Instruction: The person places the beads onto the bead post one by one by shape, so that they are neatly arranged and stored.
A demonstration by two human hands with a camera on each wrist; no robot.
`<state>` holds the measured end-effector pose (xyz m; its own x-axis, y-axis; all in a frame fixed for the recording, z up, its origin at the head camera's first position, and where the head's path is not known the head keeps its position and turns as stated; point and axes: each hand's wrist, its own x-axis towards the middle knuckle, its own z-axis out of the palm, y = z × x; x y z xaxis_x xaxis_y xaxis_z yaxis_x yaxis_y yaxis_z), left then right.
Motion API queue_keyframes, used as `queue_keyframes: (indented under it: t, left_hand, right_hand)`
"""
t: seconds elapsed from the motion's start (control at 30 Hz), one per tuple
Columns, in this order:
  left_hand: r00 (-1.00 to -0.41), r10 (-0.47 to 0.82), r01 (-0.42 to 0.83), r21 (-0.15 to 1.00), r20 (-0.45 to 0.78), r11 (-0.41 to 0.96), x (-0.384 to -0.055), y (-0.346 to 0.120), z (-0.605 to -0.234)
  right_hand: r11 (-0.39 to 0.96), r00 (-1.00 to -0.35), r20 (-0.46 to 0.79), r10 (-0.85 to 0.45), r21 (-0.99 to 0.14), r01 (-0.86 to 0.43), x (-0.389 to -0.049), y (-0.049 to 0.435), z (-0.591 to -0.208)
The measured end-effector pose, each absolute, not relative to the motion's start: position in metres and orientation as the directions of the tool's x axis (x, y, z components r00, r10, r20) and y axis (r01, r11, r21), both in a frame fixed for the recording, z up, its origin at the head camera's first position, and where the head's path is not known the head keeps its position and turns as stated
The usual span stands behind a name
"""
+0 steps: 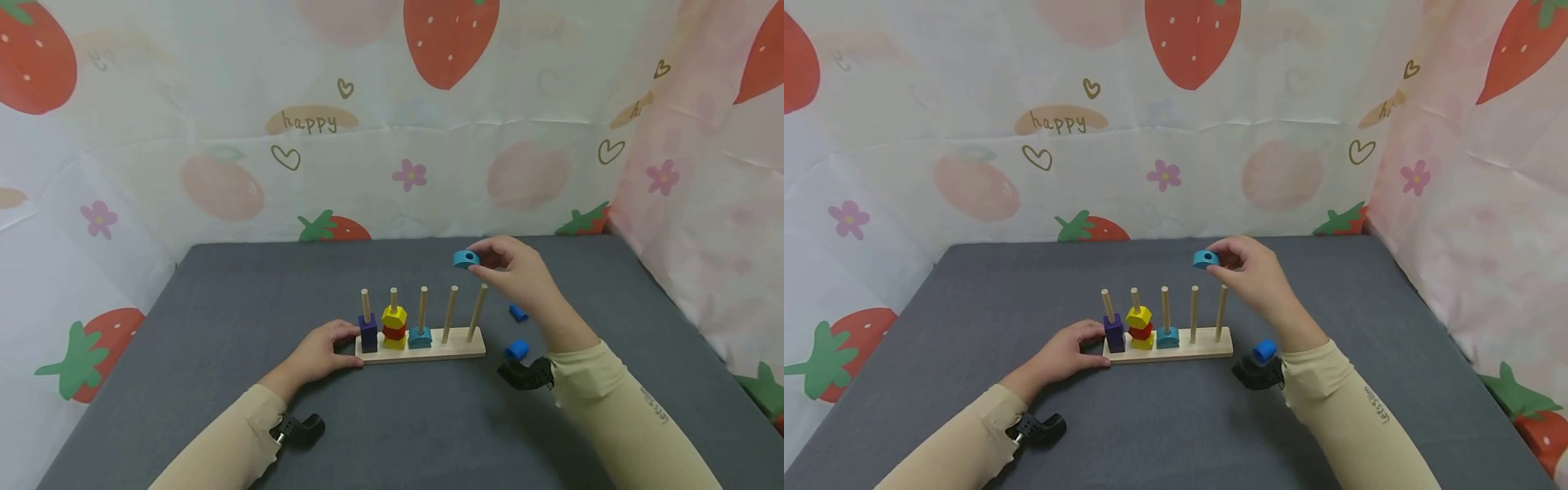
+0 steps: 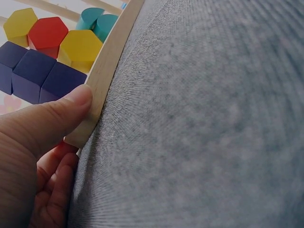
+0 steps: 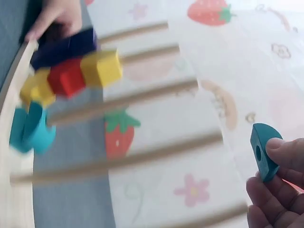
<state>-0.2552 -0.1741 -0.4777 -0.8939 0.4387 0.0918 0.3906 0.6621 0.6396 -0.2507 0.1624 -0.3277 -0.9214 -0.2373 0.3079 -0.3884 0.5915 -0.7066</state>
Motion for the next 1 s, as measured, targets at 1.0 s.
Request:
queue_keyframes:
  t: [1.0]
  left_hand:
    - [-0.888, 0.449, 0.403, 0.636, 0.099, 0.658, -0.254, -0.174, -0.477]
  right_hand:
    - [0.608, -0.933, 0.151, -0.326, -0.722, -0.330, -0.240, 0.113, -0.346]
